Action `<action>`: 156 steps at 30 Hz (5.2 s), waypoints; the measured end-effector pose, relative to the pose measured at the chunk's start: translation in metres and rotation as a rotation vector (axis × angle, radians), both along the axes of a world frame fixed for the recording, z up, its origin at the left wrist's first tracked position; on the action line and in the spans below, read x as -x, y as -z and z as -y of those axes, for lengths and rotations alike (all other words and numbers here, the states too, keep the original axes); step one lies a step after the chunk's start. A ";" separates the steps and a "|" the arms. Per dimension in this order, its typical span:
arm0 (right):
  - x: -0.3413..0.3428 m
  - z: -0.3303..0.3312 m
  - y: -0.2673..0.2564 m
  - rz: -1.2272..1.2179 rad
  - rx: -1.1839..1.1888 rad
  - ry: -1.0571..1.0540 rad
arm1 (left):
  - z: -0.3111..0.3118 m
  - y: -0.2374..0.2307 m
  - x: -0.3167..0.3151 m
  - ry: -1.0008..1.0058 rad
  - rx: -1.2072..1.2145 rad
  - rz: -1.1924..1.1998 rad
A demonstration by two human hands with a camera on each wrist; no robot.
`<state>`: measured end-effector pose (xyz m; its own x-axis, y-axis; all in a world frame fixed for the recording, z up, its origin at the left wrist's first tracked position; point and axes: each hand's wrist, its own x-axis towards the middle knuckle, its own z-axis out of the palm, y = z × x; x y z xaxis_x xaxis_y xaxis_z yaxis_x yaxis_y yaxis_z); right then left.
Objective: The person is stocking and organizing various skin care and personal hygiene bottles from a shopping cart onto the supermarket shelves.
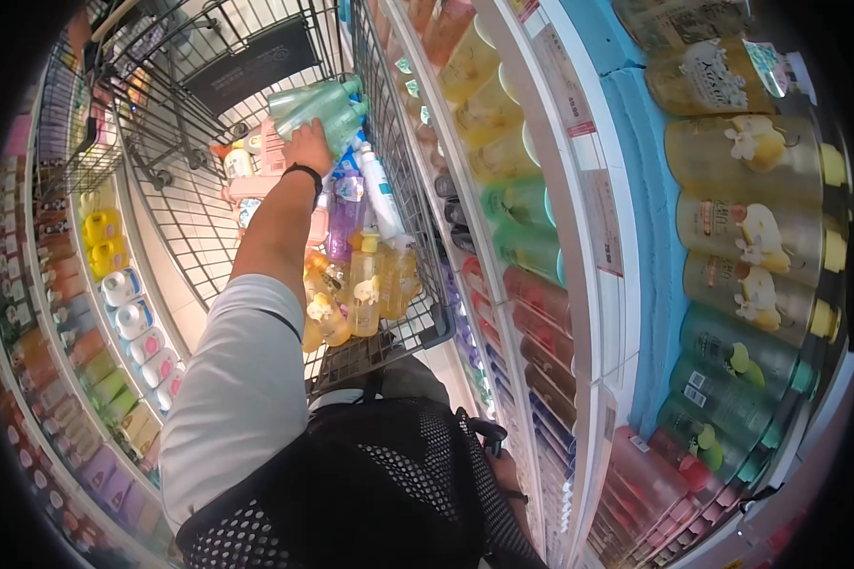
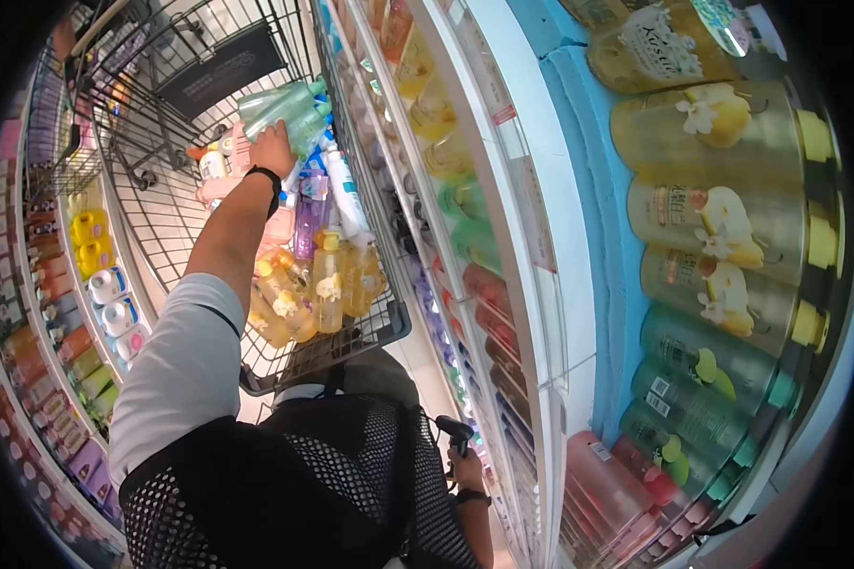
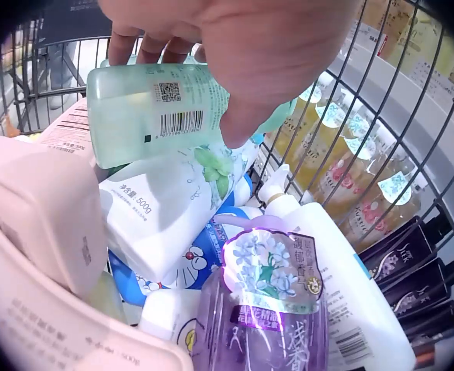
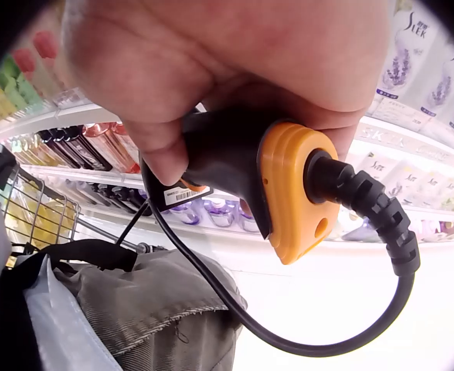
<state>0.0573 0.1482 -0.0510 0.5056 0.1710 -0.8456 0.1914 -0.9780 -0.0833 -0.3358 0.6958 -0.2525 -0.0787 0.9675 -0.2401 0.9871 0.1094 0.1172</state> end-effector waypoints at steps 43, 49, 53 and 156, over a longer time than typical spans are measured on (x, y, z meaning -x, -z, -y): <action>-0.052 0.057 0.047 -0.012 -0.419 0.061 | 0.238 -0.368 -0.163 0.266 0.322 2.342; -0.049 0.136 0.073 0.009 -0.312 0.223 | 0.271 -0.399 -0.219 0.673 0.197 2.105; -0.034 0.188 0.089 0.069 -0.340 0.201 | 0.290 -0.408 -0.253 0.838 0.256 1.959; -0.023 0.034 0.053 -0.047 0.129 -0.357 | -0.010 -0.034 0.065 -0.502 -0.052 1.325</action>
